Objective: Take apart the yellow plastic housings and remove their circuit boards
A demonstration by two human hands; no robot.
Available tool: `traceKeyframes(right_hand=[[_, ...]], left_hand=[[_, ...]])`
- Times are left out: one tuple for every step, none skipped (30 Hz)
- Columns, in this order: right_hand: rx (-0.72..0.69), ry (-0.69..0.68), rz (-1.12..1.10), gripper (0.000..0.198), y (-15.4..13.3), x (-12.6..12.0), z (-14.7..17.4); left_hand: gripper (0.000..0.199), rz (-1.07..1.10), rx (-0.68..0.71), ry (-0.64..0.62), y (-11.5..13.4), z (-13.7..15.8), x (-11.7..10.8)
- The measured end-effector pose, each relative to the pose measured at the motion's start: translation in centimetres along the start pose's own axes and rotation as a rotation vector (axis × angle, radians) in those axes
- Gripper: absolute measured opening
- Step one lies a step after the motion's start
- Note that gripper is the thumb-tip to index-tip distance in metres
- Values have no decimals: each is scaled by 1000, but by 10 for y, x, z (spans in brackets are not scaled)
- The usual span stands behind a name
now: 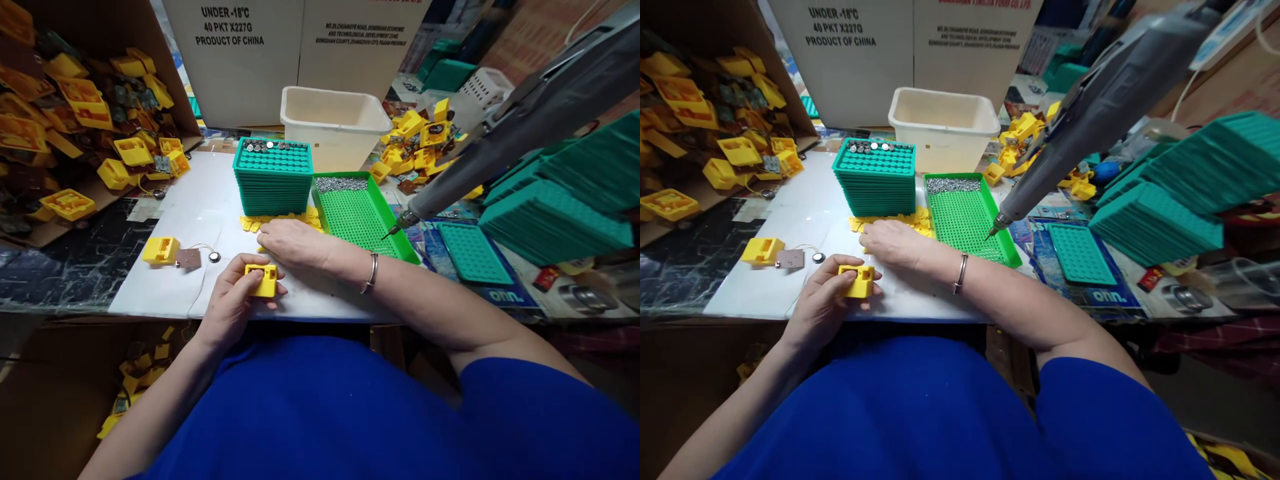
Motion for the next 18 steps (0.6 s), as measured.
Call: traceKeyframes(right_hand=[[46,15,-64,24,2,-2,2],[101,46,-160,23,4,-4,6],[154,94,-288,22,7,-7,11],[189,161,-446,22,10,-11,18],[200,231,-619,25,12,-14,25],[189,290,-794,32,13,-16,33],[163,326,-955,41,13,-16,41],[140,343,-1092,49,12,-16,48],[127,342,-1201,52,10,-14,56],[127,335,-1289,49,9,-11,62],[140,334,-1365,42,8,-8,69],[154,338,-1437,35,6,-5,75],[165,344,-1502,29,5,-2,81],[177,354,-1560,26,3,1,86],[194,372,-1607,26,2,4,91],[219,402,-1638,29,1,7,96],[251,438,-1646,31,0,9,100],[285,487,-1628,32,0,11,103]], left_hand=[[22,-1,3,-2,0,-1,1],[22,2,0,-1,-1,-1,1],[22,8,-10,-2,-1,-2,1],[21,13,-24,-6,-2,-3,1],[21,16,-43,-16,-4,-3,2],[21,18,-63,-29,-5,-4,3],[21,19,-78,-43,-7,-4,4],[20,23,-87,-57,-8,-5,5],[20,29,-89,-69,-9,-6,7],[20,37,-86,-77,-10,-7,9],[19,44,-78,-81,-11,-8,11],[19,51,-68,-83,-11,-8,13],[18,56,-59,-81,-11,-9,14],[19,57,-54,-79,-11,-9,16],[18,57,-48,-74,-11,-9,17],[18,53,-43,-69,-11,-8,19],[18,46,-39,-65,-10,-8,20],[18,35,-35,-65,-10,-7,22]])
Point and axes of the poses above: each hand's wrist, its own z-axis away from the middle knuckle, its own x-axis out of the palm, y = z × x, the point moved 5 cm from there along -z, towards the middle knuckle, and after that the axes turned 10 degrees about z, right-handed, at the moved point
